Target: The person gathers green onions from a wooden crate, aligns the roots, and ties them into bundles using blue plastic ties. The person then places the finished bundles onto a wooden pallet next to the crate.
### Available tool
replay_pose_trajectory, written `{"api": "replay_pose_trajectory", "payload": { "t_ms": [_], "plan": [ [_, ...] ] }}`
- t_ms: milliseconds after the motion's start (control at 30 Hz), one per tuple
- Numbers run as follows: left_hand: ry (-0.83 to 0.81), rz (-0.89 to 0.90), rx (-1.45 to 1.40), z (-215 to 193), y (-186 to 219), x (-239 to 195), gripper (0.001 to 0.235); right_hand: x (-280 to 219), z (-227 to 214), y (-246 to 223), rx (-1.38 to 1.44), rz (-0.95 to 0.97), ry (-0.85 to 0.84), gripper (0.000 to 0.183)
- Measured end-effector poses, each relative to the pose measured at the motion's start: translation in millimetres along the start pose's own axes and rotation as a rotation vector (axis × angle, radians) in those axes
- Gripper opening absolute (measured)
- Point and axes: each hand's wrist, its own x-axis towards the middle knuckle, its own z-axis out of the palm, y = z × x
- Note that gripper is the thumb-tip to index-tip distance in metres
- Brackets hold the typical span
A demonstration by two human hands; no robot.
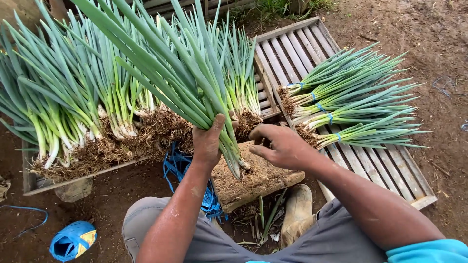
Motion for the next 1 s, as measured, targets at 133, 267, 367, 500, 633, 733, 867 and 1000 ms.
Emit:
{"api": "replay_pose_trajectory", "payload": {
  "t_ms": [133, 267, 367, 500, 633, 733, 867, 1000],
  "plan": [
    [0.048, -0.033, 0.212, 28.9, 16.3, -24.6, 0.053, 1.5, 19.5, -13.2, 0.221, 0.095, -0.069, 0.06],
    [0.145, -0.083, 0.228, 39.4, 15.3, -28.3, 0.049, 11.8, 39.6, 0.1, 0.293, 0.16, -0.113, 0.065],
    [0.166, -0.193, 0.317, 34.7, 26.1, -26.6, 0.049, 22.3, 43.5, 27.8, 0.564, 0.16, -0.107, 0.053],
    [0.309, -0.382, -0.076, 18.2, 3.5, -10.8, 0.059, 23.5, 17.2, 23.7, 0.967, 0.244, -0.177, 0.038],
    [0.308, -0.427, -0.1, -27.8, -38.2, 8.3, 0.056, 27.1, -1.4, 42.4, 1.038, 0.26, -0.109, 0.037],
    [0.265, -0.437, -0.141, -33.2, -41.7, 8.8, 0.049, 25.7, -10.8, 45.1, 1.028, 0.182, 0.054, 0.037],
    [0.147, -0.42, -0.265, -32.8, -51.5, 5.2, 0.048, 22.9, -16.8, 40.8, 0.872, 0.003, 0.312, 0.043],
    [-0.01, -0.385, -0.479, -33.9, -79.8, -2.5, 0.052, 22.9, -23.4, 26.4, 0.793, -0.189, 0.42, 0.039]
  ]
}}
